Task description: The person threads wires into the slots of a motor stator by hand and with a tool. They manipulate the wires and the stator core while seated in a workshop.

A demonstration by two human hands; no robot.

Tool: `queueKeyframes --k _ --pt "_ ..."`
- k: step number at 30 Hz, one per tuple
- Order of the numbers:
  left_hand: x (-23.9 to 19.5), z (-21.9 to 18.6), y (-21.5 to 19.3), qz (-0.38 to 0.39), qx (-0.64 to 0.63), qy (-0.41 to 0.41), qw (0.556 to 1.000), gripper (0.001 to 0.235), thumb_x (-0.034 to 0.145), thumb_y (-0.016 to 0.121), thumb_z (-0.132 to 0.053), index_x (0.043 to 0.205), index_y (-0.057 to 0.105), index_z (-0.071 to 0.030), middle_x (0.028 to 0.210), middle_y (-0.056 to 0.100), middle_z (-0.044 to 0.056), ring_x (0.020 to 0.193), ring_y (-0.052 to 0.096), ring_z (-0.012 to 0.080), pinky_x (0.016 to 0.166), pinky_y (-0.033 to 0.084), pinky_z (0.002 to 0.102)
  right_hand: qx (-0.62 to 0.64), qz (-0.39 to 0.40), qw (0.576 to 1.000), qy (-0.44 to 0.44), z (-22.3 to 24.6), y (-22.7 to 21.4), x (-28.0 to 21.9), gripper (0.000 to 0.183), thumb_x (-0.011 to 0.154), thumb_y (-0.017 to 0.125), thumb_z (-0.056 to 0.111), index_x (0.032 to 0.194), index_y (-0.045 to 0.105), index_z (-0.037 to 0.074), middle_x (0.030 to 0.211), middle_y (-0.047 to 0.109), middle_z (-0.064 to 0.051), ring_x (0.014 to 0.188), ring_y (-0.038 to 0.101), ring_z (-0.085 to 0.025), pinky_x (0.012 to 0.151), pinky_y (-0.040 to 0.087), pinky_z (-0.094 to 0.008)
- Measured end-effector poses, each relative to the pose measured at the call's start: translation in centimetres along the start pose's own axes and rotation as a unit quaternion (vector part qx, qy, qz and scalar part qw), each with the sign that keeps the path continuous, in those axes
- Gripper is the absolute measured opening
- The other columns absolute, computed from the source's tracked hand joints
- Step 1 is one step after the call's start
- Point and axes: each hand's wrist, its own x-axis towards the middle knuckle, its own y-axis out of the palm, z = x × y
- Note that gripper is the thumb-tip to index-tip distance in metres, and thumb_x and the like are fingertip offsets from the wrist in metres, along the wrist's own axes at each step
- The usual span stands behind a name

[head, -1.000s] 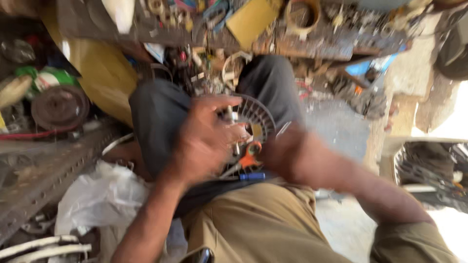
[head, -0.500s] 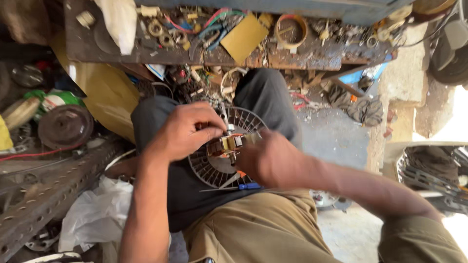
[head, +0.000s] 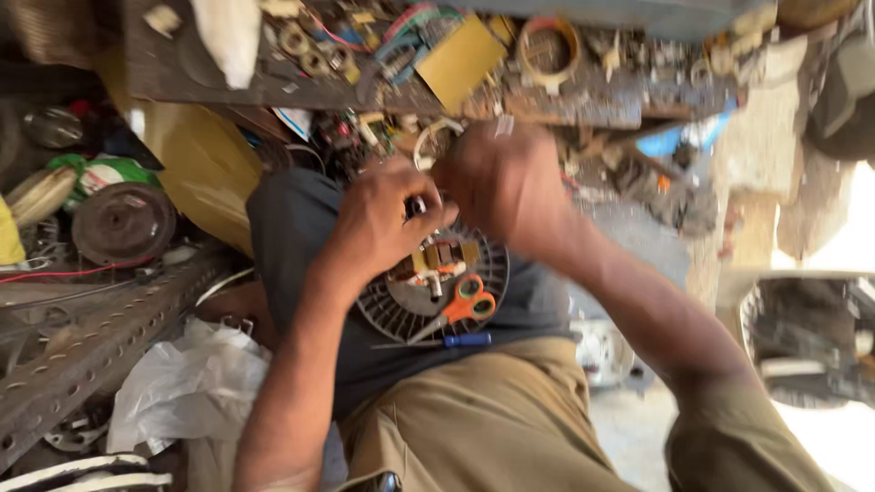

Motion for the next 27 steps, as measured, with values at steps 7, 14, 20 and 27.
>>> queueKeyframes --k 7,14,20,27 --pt "-5.6 -3.4 0.7 -0.113 -0.063 0.128 0.983 0.004 0.103 0.069 -0.007 0.105 0.072 -0.005 0.136 0.057 0.014 0.131 0.057 0.0296 0.107 0.055 0.04 0.077 0.057 0.989 -0.112 3.9 -4.5 -6.5 0.014 0.075 0.07 0.014 0.087 0.074 0.008 0.075 0.067 -0.007 0.061 0.064 -0.022 0.055 0.049 -0.042" --pt "-4.0 -5.0 0.5 -0.163 -0.118 0.107 0.974 0.006 0.09 0.073 -0.008 0.092 0.07 -0.005 0.117 0.059 0.015 0.106 0.06 0.0242 0.089 0.051 0.039 0.155 -0.04 0.981 0.108 -1.7 2.4 -0.5 0.008 0.087 0.076 0.019 0.088 0.073 0.011 0.079 0.066 -0.007 0.065 0.066 -0.026 0.055 0.05 -0.04" --pt "0.2 1.1 -1.1 0.061 0.02 -0.014 0.998 0.015 0.083 0.083 -0.015 0.088 0.075 -0.004 0.09 0.07 0.011 0.09 0.068 0.0276 0.077 0.052 0.039 -0.097 0.15 0.979 -0.099 3.4 -1.3 -2.5 0.008 0.083 0.07 0.017 0.087 0.072 0.011 0.074 0.063 -0.009 0.059 0.062 -0.026 0.047 0.046 -0.044" --pt "-6.6 -6.5 0.6 -0.107 0.177 0.21 0.956 0.021 0.085 0.074 -0.008 0.105 0.077 -0.002 0.128 0.061 0.012 0.121 0.058 0.0306 0.097 0.049 0.053 0.051 0.038 0.994 -0.091 -2.4 -1.5 -7.1 0.02 0.083 0.078 0.011 0.102 0.078 0.006 0.09 0.072 -0.011 0.076 0.069 -0.028 0.062 0.051 -0.04"
